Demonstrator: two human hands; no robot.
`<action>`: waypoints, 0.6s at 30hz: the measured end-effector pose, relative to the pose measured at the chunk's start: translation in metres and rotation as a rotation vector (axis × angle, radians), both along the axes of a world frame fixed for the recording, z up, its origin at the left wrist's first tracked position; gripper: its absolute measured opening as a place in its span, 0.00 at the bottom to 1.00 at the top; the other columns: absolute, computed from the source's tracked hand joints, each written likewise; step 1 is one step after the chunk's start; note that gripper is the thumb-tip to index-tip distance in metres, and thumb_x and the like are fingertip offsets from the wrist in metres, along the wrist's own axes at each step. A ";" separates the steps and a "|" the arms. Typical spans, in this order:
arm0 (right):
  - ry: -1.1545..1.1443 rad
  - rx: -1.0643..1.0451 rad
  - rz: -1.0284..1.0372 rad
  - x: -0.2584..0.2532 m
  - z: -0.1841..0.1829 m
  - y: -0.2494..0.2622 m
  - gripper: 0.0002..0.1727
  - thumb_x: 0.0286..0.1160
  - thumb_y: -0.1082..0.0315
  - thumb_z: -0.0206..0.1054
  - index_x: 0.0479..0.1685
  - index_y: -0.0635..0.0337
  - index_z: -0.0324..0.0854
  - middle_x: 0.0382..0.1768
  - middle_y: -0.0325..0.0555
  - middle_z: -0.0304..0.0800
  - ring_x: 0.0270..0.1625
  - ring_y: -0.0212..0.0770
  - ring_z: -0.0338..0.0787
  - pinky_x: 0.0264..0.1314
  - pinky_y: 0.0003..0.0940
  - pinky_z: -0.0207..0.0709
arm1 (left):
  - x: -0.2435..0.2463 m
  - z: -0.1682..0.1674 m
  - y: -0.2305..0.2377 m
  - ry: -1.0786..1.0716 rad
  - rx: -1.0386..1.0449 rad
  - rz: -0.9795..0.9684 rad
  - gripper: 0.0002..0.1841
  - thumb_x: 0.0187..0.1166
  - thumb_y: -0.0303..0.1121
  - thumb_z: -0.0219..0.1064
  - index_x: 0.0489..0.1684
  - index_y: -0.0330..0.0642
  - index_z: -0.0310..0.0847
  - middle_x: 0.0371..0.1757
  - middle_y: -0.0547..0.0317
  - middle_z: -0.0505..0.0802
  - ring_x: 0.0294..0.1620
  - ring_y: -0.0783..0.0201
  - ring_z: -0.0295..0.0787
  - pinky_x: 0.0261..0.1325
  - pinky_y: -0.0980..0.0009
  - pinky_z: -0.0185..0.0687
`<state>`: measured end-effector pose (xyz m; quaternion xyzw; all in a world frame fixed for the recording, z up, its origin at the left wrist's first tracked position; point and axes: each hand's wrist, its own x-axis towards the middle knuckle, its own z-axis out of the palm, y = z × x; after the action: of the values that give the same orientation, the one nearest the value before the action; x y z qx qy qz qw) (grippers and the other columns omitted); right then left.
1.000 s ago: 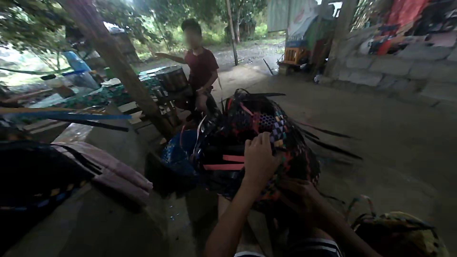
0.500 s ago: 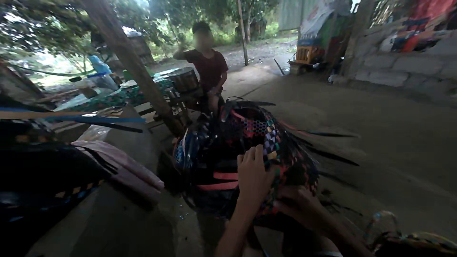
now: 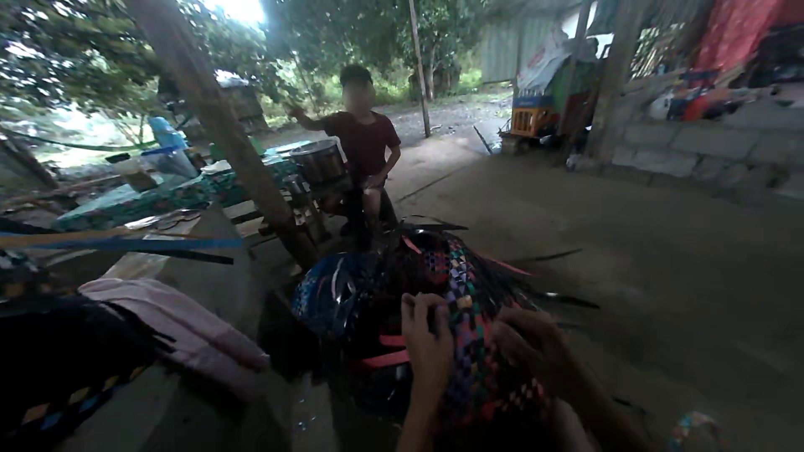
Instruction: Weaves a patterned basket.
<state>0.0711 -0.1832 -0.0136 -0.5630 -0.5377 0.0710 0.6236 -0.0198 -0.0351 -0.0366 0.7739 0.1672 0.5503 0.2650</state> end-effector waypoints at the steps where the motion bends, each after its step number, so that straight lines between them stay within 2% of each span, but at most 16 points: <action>1: 0.028 -0.035 -0.024 0.001 0.001 0.008 0.19 0.86 0.63 0.56 0.35 0.70 0.85 0.23 0.35 0.82 0.23 0.17 0.76 0.29 0.14 0.73 | 0.001 -0.008 0.003 -0.020 0.072 -0.011 0.05 0.68 0.20 0.64 0.34 0.28 0.86 0.40 0.43 0.91 0.48 0.57 0.88 0.59 0.67 0.81; 2: 0.072 -0.075 -0.033 0.001 0.001 0.016 0.20 0.88 0.63 0.53 0.35 0.69 0.85 0.22 0.33 0.80 0.23 0.17 0.75 0.29 0.14 0.73 | 0.002 -0.017 0.005 -0.004 0.131 -0.060 0.06 0.67 0.19 0.65 0.32 0.27 0.88 0.43 0.38 0.91 0.51 0.53 0.89 0.62 0.63 0.83; 3: 0.133 -0.121 -0.033 0.000 0.000 0.023 0.22 0.90 0.62 0.50 0.36 0.68 0.85 0.22 0.31 0.79 0.22 0.17 0.75 0.29 0.14 0.73 | 0.000 -0.023 0.006 0.058 0.172 -0.123 0.06 0.68 0.20 0.65 0.32 0.28 0.88 0.49 0.36 0.90 0.59 0.48 0.88 0.71 0.59 0.79; 4: 0.206 -0.180 -0.028 -0.001 0.000 0.028 0.26 0.92 0.61 0.46 0.35 0.69 0.85 0.21 0.31 0.79 0.21 0.19 0.75 0.28 0.17 0.74 | -0.002 -0.024 0.005 0.134 0.181 -0.192 0.08 0.69 0.19 0.66 0.38 0.25 0.90 0.56 0.30 0.90 0.67 0.38 0.85 0.78 0.49 0.71; 5: 0.267 -0.234 -0.032 -0.001 -0.002 0.033 0.29 0.94 0.58 0.42 0.34 0.68 0.83 0.20 0.31 0.78 0.20 0.21 0.75 0.26 0.19 0.73 | -0.004 -0.023 0.005 0.185 0.191 -0.236 0.09 0.70 0.19 0.66 0.43 0.23 0.89 0.60 0.28 0.90 0.71 0.32 0.82 0.80 0.43 0.67; 7: 0.345 -0.335 -0.044 0.002 -0.008 0.039 0.30 0.94 0.53 0.40 0.28 0.61 0.80 0.15 0.29 0.74 0.16 0.22 0.73 0.22 0.20 0.71 | -0.005 -0.021 0.011 0.193 0.367 -0.217 0.06 0.65 0.20 0.70 0.33 0.30 0.94 0.52 0.38 0.94 0.67 0.31 0.85 0.76 0.38 0.71; 8: 0.339 -0.409 -0.030 0.006 -0.008 0.039 0.28 0.94 0.54 0.44 0.27 0.61 0.80 0.15 0.30 0.74 0.16 0.23 0.74 0.22 0.21 0.71 | -0.008 -0.017 0.013 0.210 0.403 -0.217 0.05 0.64 0.19 0.70 0.28 0.32 0.93 0.51 0.41 0.95 0.66 0.31 0.85 0.75 0.37 0.72; 10: 0.227 -0.598 0.034 0.012 -0.006 0.035 0.20 0.91 0.60 0.54 0.40 0.68 0.84 0.24 0.39 0.79 0.24 0.29 0.77 0.32 0.27 0.75 | -0.014 -0.010 0.013 0.265 0.428 -0.220 0.05 0.59 0.17 0.72 0.25 0.34 0.94 0.50 0.43 0.96 0.66 0.31 0.86 0.75 0.39 0.73; 12: 0.086 -0.726 0.122 0.014 -0.010 0.029 0.19 0.91 0.62 0.55 0.57 0.71 0.83 0.38 0.52 0.86 0.36 0.38 0.83 0.45 0.36 0.79 | -0.018 -0.008 0.012 0.285 0.421 -0.223 0.05 0.57 0.15 0.72 0.22 0.34 0.92 0.49 0.43 0.96 0.67 0.32 0.86 0.77 0.41 0.73; 13: 0.046 -0.750 0.163 0.015 -0.016 0.025 0.20 0.91 0.62 0.54 0.60 0.71 0.82 0.41 0.54 0.87 0.38 0.40 0.84 0.47 0.39 0.80 | -0.018 -0.008 0.012 0.276 0.418 -0.217 0.06 0.57 0.14 0.72 0.22 0.33 0.91 0.48 0.43 0.95 0.66 0.33 0.87 0.77 0.42 0.74; 16: 0.071 -0.696 0.156 0.007 -0.033 0.013 0.20 0.92 0.64 0.49 0.52 0.75 0.81 0.30 0.46 0.80 0.29 0.34 0.78 0.38 0.33 0.76 | -0.018 -0.009 0.012 0.225 0.363 -0.157 0.07 0.59 0.14 0.69 0.30 0.31 0.91 0.52 0.39 0.93 0.64 0.38 0.88 0.75 0.49 0.78; 17: 0.131 -0.637 0.137 0.001 -0.035 0.009 0.19 0.92 0.66 0.47 0.46 0.74 0.80 0.25 0.41 0.77 0.25 0.29 0.75 0.33 0.27 0.74 | -0.018 -0.008 0.012 0.231 0.325 -0.104 0.09 0.61 0.15 0.69 0.37 0.30 0.90 0.55 0.38 0.91 0.64 0.40 0.88 0.74 0.50 0.78; 18: 0.217 -0.577 0.145 -0.003 -0.035 0.006 0.19 0.92 0.67 0.45 0.38 0.68 0.79 0.21 0.33 0.74 0.22 0.23 0.72 0.29 0.21 0.71 | -0.019 -0.005 0.010 0.282 0.285 -0.024 0.12 0.65 0.18 0.70 0.46 0.30 0.88 0.58 0.37 0.90 0.65 0.41 0.86 0.77 0.47 0.74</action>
<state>0.0682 -0.1775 -0.0483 -0.6660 -0.4644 0.3246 0.4853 -0.0391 -0.0250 -0.0416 0.8749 0.1138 0.4515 0.1335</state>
